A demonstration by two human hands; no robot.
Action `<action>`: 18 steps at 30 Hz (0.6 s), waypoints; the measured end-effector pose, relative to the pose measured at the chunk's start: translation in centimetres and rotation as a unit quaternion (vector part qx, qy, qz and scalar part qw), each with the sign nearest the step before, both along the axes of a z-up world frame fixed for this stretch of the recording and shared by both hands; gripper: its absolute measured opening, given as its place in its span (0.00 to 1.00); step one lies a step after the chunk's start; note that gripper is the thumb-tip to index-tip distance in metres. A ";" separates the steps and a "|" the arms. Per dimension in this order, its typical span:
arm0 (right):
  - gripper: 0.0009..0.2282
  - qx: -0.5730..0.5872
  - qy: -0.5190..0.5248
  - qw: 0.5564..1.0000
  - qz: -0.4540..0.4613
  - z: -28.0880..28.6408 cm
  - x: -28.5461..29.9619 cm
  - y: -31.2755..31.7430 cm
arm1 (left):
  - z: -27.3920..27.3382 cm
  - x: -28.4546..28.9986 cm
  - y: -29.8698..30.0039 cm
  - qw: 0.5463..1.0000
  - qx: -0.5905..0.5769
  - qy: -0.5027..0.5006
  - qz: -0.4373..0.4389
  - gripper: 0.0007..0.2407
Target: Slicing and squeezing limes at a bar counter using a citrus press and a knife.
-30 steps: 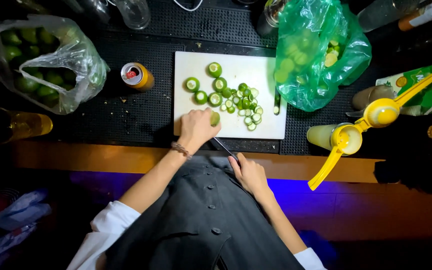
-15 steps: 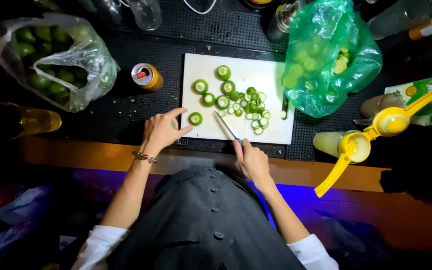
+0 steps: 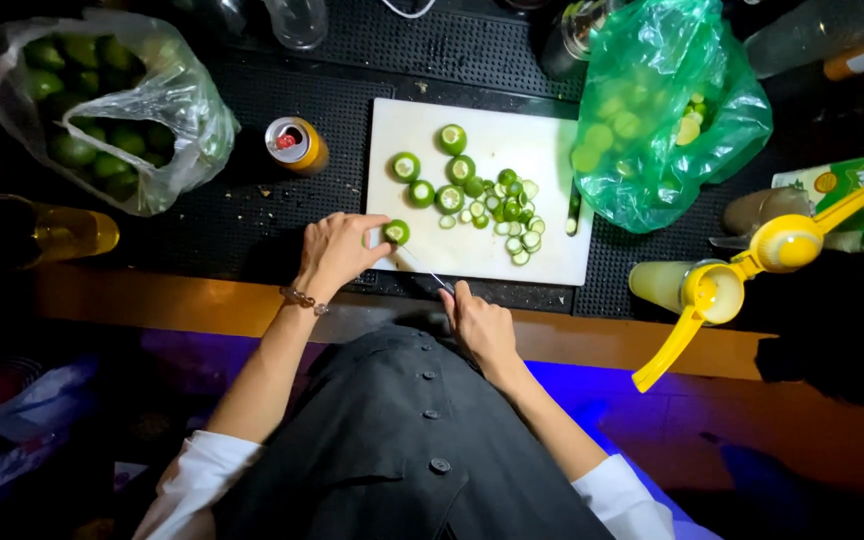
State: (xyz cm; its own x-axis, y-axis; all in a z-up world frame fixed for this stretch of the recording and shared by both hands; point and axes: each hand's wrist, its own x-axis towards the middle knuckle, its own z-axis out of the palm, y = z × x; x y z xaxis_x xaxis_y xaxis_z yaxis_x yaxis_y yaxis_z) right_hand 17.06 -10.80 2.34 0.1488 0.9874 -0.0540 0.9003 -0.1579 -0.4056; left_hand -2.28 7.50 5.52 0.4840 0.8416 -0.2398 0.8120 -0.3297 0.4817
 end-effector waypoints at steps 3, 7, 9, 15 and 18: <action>0.16 0.013 0.002 1.000 -0.010 -0.2 0.0 0.0 | -0.1 0.0 0.3 0.999 0.039 0.008 -0.014 0.16; 0.16 -0.047 0.004 0.999 -0.019 -0.5 0.0 0.1 | 0.0 0.1 0.3 1.000 0.022 -0.004 -0.014 0.17; 0.16 -0.079 0.011 0.997 -0.017 -1.5 0.7 -0.5 | 0.0 0.2 0.1 0.999 0.032 -0.006 -0.019 0.17; 0.17 -0.122 -0.008 0.993 -0.002 -0.3 2.5 -1.9 | -0.5 0.5 0.1 0.994 0.060 0.018 -0.091 0.16; 0.17 -0.115 0.069 0.991 -0.011 1.3 3.5 -2.4 | -0.3 1.3 0.9 0.979 0.151 0.010 -0.136 0.14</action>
